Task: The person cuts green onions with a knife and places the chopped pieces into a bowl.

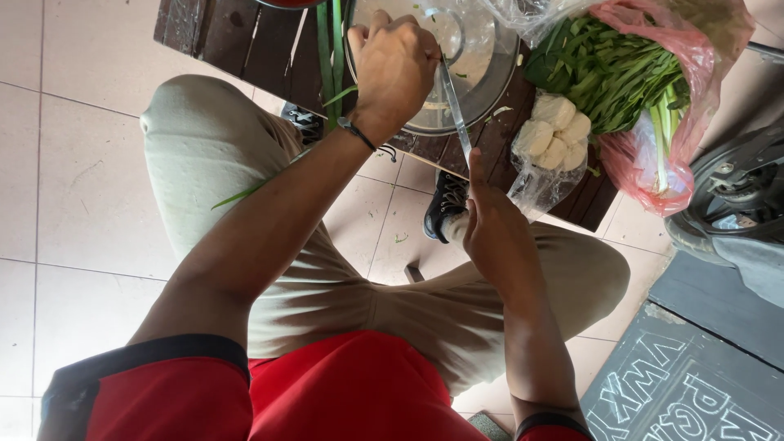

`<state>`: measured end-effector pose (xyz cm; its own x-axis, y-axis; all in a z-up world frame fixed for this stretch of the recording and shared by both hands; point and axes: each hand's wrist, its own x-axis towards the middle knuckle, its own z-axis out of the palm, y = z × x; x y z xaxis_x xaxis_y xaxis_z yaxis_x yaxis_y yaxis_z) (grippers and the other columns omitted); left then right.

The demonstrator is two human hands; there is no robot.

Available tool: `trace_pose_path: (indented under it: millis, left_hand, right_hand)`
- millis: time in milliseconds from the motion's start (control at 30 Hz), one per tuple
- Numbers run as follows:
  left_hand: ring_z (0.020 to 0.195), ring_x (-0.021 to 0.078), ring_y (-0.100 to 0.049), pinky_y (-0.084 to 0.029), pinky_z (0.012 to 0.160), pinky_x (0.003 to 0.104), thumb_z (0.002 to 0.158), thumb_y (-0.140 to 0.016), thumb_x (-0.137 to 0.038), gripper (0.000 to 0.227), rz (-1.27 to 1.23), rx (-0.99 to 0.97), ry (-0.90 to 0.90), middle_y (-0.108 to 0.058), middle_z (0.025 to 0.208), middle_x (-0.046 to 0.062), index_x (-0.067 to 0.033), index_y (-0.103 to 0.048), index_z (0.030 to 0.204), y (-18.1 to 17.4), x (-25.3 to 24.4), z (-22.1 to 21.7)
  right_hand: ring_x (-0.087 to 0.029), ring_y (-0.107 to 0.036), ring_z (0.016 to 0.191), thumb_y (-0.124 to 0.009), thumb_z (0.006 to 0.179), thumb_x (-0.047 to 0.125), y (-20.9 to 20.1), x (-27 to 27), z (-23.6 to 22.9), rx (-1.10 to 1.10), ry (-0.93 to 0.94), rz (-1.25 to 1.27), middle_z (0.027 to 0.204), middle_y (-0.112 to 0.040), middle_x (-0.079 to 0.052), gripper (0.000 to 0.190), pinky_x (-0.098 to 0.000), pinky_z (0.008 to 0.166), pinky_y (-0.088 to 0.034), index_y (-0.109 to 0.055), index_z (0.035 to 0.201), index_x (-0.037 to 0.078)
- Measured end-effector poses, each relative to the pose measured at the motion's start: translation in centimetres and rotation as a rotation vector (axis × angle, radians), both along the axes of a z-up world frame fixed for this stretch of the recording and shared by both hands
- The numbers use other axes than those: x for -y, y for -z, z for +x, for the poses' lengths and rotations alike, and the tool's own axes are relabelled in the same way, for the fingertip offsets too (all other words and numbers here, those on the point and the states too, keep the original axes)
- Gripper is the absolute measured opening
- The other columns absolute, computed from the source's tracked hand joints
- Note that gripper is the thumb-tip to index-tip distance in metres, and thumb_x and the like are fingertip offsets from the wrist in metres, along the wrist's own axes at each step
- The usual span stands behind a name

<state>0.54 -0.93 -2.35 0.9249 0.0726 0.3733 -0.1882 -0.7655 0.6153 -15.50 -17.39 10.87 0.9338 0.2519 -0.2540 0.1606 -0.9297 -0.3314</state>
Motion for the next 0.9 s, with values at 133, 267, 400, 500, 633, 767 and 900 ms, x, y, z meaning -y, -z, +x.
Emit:
trace_pose_path:
  millis: [133, 267, 400, 500, 633, 767, 900]
  left_hand:
    - [0.093, 0.0266, -0.059, -0.036, 0.085, 0.047, 0.080, -0.077, -0.010, 0.012, -0.021, 0.035, 0.039, -0.069, 0.081, 0.001, -0.0187, -0.081, 0.072, 0.3, -0.2, -0.4]
    - [0.098, 0.0260, -0.056, -0.036, 0.088, 0.046, 0.087, -0.077, -0.014, 0.008, -0.129, 0.049, 0.124, -0.069, 0.088, 0.000, -0.0176, -0.081, 0.081, 0.4, -0.6, -0.6]
    - [0.100, 0.0285, -0.054, -0.035, 0.088, 0.047, 0.085, -0.075, -0.012, 0.007, -0.105, 0.061, 0.100, -0.067, 0.089, 0.002, -0.0158, -0.081, 0.082, -0.1, -0.7, -1.1]
    - [0.101, 0.0290, -0.054, -0.034, 0.087, 0.047, 0.085, -0.073, -0.010, 0.008, -0.095, 0.094, 0.073, -0.066, 0.089, 0.004, -0.0142, -0.080, 0.082, 0.0, -0.3, -1.4]
    - [0.102, 0.0273, -0.054, -0.035, 0.089, 0.045, 0.088, -0.070, -0.005, 0.011, -0.110, 0.100, 0.125, -0.065, 0.094, 0.005, -0.0114, -0.078, 0.086, 0.6, -0.4, -1.6]
    - [0.100, 0.0282, -0.053, -0.035, 0.089, 0.044, 0.086, -0.067, -0.002, 0.015, -0.143, 0.058, 0.167, -0.065, 0.091, 0.005, -0.0108, -0.078, 0.083, 0.2, -0.5, -1.3]
    - [0.101, 0.0278, -0.054, -0.036, 0.093, 0.043, 0.089, -0.069, -0.002, 0.012, -0.173, 0.045, 0.230, -0.064, 0.092, 0.006, -0.0100, -0.078, 0.085, 0.5, -0.9, -1.7]
  right_hand:
    - [-0.039, -0.069, 0.082, -0.055, 0.102, 0.007, -0.8, -0.5, 0.5, -0.098, 0.009, -0.131, 0.095, -0.069, -0.022, 0.068, -0.0511, 0.072, -0.054, -0.026, 0.163, 0.007]
    - [-0.044, -0.067, 0.080, -0.064, 0.084, 0.007, 0.4, -1.7, 0.4, 0.017, -0.068, -0.149, 0.102, -0.065, -0.032, 0.091, -0.0502, 0.067, -0.056, -0.017, 0.162, 0.002]
    - [-0.041, -0.068, 0.076, -0.060, 0.088, 0.001, 1.7, -2.4, -0.1, -0.070, -0.032, -0.294, 0.099, -0.065, -0.027, 0.093, -0.0506, 0.065, -0.056, -0.008, 0.165, 0.005]
    - [-0.041, -0.068, 0.075, -0.060, 0.086, 0.001, 1.7, -2.1, -0.6, -0.049, -0.048, -0.279, 0.097, -0.065, -0.027, 0.094, -0.0495, 0.064, -0.056, -0.008, 0.164, 0.005]
    - [-0.040, -0.068, 0.073, -0.057, 0.086, -0.002, 2.6, -2.0, -1.0, -0.025, -0.097, -0.321, 0.092, -0.065, -0.027, 0.091, -0.0475, 0.062, -0.056, -0.009, 0.164, -0.001]
    - [-0.041, -0.067, 0.070, -0.053, 0.093, -0.002, 3.1, -2.3, -1.2, -0.032, -0.066, -0.335, 0.094, -0.066, -0.029, 0.082, -0.0469, 0.058, -0.057, -0.010, 0.164, -0.001]
    - [-0.045, -0.068, 0.071, -0.052, 0.094, -0.002, 3.6, -2.2, -1.5, -0.001, -0.038, -0.303, 0.099, -0.066, -0.032, 0.083, -0.0503, 0.063, -0.057, -0.008, 0.164, 0.001]
